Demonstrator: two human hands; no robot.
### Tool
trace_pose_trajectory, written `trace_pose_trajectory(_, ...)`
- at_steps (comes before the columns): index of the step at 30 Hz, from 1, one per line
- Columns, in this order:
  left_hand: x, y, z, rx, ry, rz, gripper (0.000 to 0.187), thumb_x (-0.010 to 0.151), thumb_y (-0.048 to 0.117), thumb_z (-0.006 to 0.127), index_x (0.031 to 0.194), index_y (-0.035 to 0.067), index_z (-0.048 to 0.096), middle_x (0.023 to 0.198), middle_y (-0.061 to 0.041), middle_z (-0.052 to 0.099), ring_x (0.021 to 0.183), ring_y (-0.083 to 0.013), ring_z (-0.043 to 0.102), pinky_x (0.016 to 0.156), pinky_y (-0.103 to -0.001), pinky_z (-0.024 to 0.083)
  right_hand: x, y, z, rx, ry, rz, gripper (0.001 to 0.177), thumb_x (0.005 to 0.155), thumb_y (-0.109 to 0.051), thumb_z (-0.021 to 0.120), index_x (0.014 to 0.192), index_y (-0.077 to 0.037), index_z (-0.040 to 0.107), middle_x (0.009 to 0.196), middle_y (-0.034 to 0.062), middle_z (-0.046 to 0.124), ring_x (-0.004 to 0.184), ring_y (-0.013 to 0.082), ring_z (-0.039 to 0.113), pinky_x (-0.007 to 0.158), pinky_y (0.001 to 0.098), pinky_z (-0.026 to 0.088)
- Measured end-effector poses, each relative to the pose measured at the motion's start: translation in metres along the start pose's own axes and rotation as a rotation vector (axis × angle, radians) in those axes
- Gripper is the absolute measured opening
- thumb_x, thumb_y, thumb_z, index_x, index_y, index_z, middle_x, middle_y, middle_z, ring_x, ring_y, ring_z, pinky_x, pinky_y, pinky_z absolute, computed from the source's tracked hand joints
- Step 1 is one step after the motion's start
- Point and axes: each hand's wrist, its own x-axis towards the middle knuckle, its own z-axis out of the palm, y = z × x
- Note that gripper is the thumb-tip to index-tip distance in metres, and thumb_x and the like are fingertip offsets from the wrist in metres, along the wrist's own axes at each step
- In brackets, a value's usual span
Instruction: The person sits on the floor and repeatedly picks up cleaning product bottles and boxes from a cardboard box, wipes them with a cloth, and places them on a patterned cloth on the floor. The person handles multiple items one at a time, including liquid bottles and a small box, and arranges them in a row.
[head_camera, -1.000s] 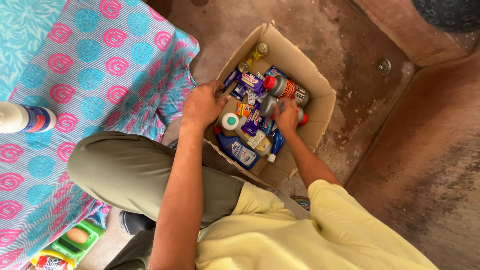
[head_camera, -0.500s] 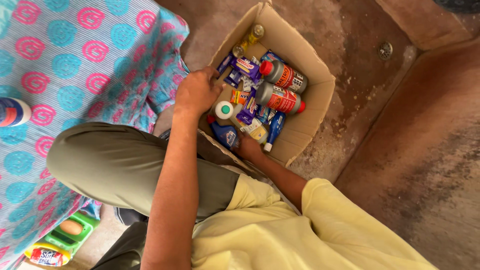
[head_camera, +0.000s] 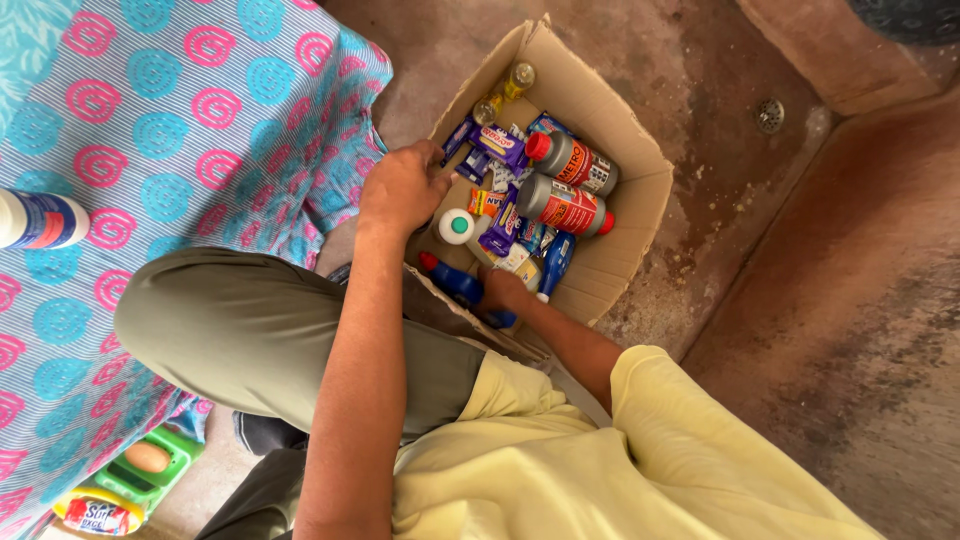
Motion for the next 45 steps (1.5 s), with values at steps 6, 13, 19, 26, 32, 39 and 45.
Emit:
trace_pose_trajectory(6,-0.002,-0.002,0.003,0.042,0.015,-0.003,0.036,0.082,0.027,0.081,0.11,0.007,0.073,0.103,-0.019,0.074,0.096,-0.0378,0.071,0.084,-0.048,0.056,-0.009,-0.012,0.017,-0.049,0.049,0.063,0.066,0.073,-0.048,0.08,0.121,-0.008,0.06,0.105,0.0191,0.073,0.097,0.0364,0.072,0.082,0.0468,0.057)
trace_pose_trajectory(13,-0.008,0.001,-0.002,0.017,0.024,-0.021,0.036,0.082,0.031,0.082,0.108,0.009,0.073,0.101,-0.018,0.075,0.096,-0.0366,0.071,0.084,-0.048,0.056,-0.011,0.006,0.01,0.021,0.075,0.035,0.069,0.068,-0.051,0.083,0.124,-0.013,0.068,0.108,0.0185,0.074,0.1,0.0357,0.071,0.088,0.044,0.057)
trace_pose_trajectory(19,-0.02,-0.004,-0.015,-0.011,0.195,0.019,0.039,0.081,0.03,0.082,0.111,0.008,0.071,0.101,-0.018,0.074,0.094,-0.0383,0.071,0.08,-0.049,0.055,-0.046,0.043,-0.014,0.233,0.06,-0.113,0.076,0.062,-0.046,0.092,0.125,-0.011,0.067,0.107,0.014,0.076,0.098,0.0274,0.073,0.088,0.039,0.057)
trace_pose_trajectory(26,-0.028,0.011,-0.031,-0.187,0.312,-0.104,0.036,0.089,0.038,0.073,0.113,0.011,0.073,0.102,-0.016,0.076,0.095,-0.0332,0.072,0.082,-0.044,0.056,-0.102,0.019,-0.147,0.585,-0.131,-0.286,0.064,0.068,-0.015,0.093,0.125,-0.005,0.067,0.114,0.0051,0.076,0.103,0.0156,0.07,0.091,0.0324,0.057)
trace_pose_trajectory(32,-0.053,0.037,-0.063,-0.891,0.386,0.142,0.053,0.104,0.045,0.057,0.134,0.002,0.064,0.122,-0.013,0.07,0.107,-0.0225,0.067,0.1,-0.036,0.052,-0.15,-0.081,-0.267,0.985,-0.1,-0.489,0.055,0.074,-0.009,0.086,0.124,0.003,0.067,0.111,0.0109,0.077,0.099,0.0188,0.072,0.087,0.0354,0.057)
trace_pose_trajectory(39,-0.169,0.022,-0.085,-1.506,0.122,0.267,0.087,0.094,0.067,0.05,0.154,0.005,0.041,0.156,-0.01,0.049,0.146,-0.0245,0.045,0.121,-0.04,0.034,-0.162,-0.21,-0.263,1.456,-0.19,-0.817,0.058,0.072,-0.018,0.087,0.122,0.0,0.064,0.106,0.01,0.075,0.094,0.021,0.074,0.089,0.0367,0.058)
trace_pose_trajectory(45,-0.227,-0.031,-0.087,-1.828,0.176,0.01,0.086,0.097,0.065,0.048,0.155,0.001,0.04,0.148,-0.021,0.052,0.132,-0.0345,0.055,0.111,-0.051,0.046,-0.186,-0.293,-0.237,1.062,-0.102,-0.785,0.06,0.079,-0.02,0.084,0.131,-0.002,0.059,0.101,0.0042,0.071,0.076,0.0098,0.064,0.058,0.0261,0.049)
